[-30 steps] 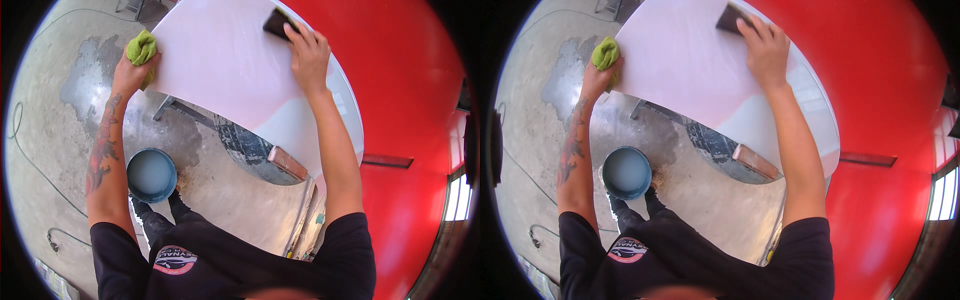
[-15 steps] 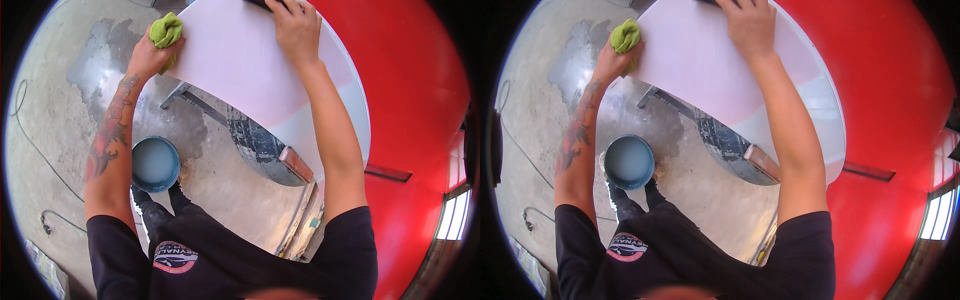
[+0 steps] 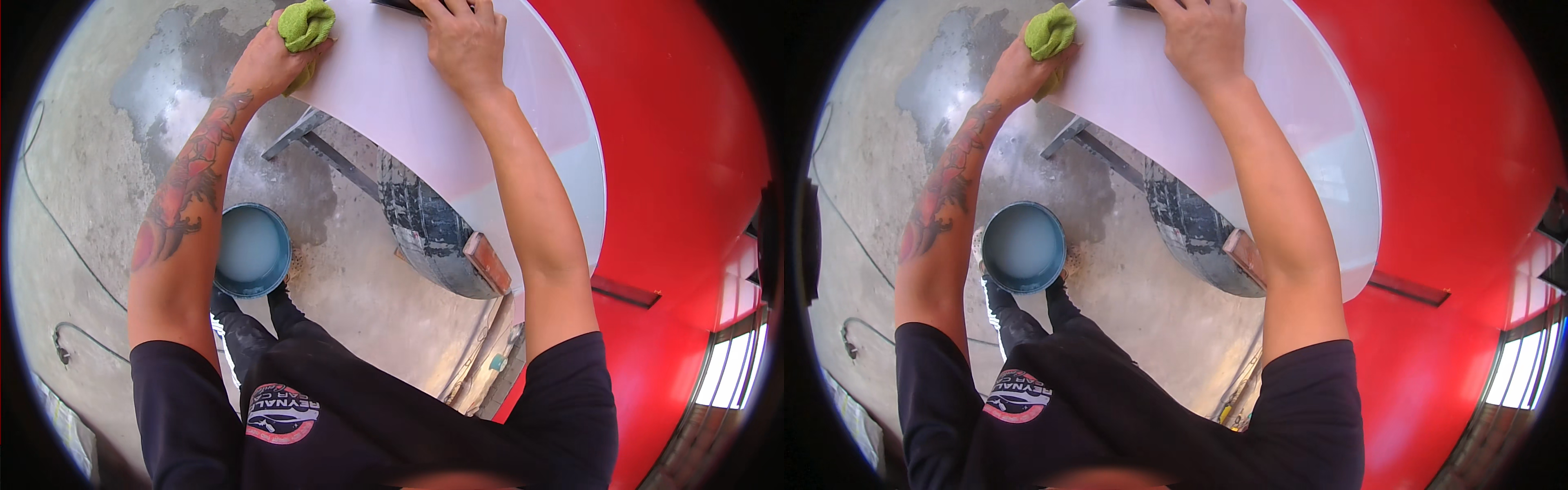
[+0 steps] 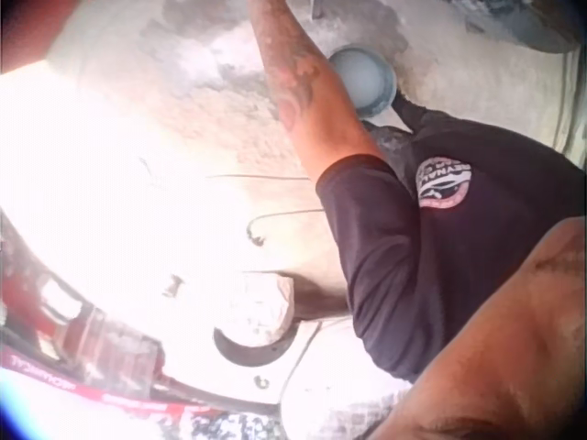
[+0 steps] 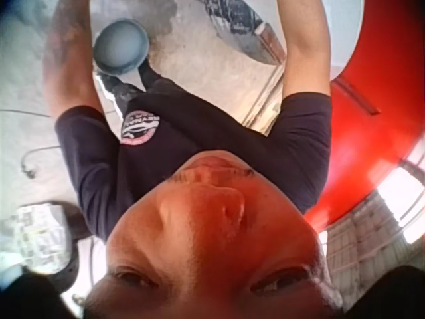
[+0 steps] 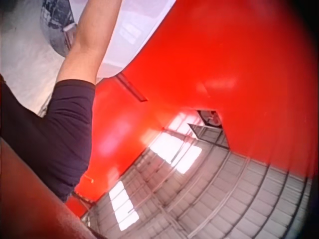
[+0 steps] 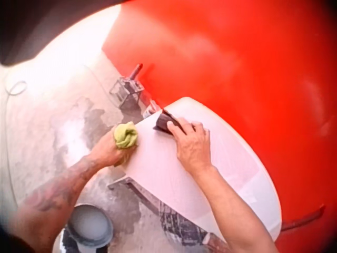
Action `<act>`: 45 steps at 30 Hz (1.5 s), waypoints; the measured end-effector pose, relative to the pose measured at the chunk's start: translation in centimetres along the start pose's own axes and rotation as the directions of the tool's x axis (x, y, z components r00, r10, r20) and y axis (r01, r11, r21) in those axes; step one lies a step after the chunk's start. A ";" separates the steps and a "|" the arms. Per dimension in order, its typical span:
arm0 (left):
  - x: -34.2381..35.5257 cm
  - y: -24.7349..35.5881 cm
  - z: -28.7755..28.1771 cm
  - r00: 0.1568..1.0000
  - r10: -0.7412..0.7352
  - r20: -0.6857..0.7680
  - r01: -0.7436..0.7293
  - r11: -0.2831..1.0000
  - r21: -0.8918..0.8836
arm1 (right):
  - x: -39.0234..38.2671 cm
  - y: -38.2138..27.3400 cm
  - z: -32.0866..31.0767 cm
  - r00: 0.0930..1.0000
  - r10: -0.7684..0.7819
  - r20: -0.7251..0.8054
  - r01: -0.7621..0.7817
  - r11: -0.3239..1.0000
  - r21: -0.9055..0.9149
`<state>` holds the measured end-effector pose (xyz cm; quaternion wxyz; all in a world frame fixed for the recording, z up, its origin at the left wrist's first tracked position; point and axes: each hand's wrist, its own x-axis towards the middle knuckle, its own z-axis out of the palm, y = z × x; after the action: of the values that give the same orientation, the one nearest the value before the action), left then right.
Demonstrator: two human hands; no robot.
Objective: The person is wet-sanding a white car bumper using a sanding block and rinsing it with water from a bucket and a cloth.
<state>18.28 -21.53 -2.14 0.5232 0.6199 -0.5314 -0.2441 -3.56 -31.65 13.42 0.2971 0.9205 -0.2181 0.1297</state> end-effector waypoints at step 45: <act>0.5 -0.4 -0.2 0.994 -0.081 0.069 0.073 0.990 0.118 | -6.4 3.2 -2.7 0.990 0.064 -0.127 -0.078 0.991 -0.106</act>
<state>18.80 -21.93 -2.27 0.4568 0.6598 -0.5392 -0.2554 -11.00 -30.27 14.77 0.3558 0.8845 -0.2389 0.1843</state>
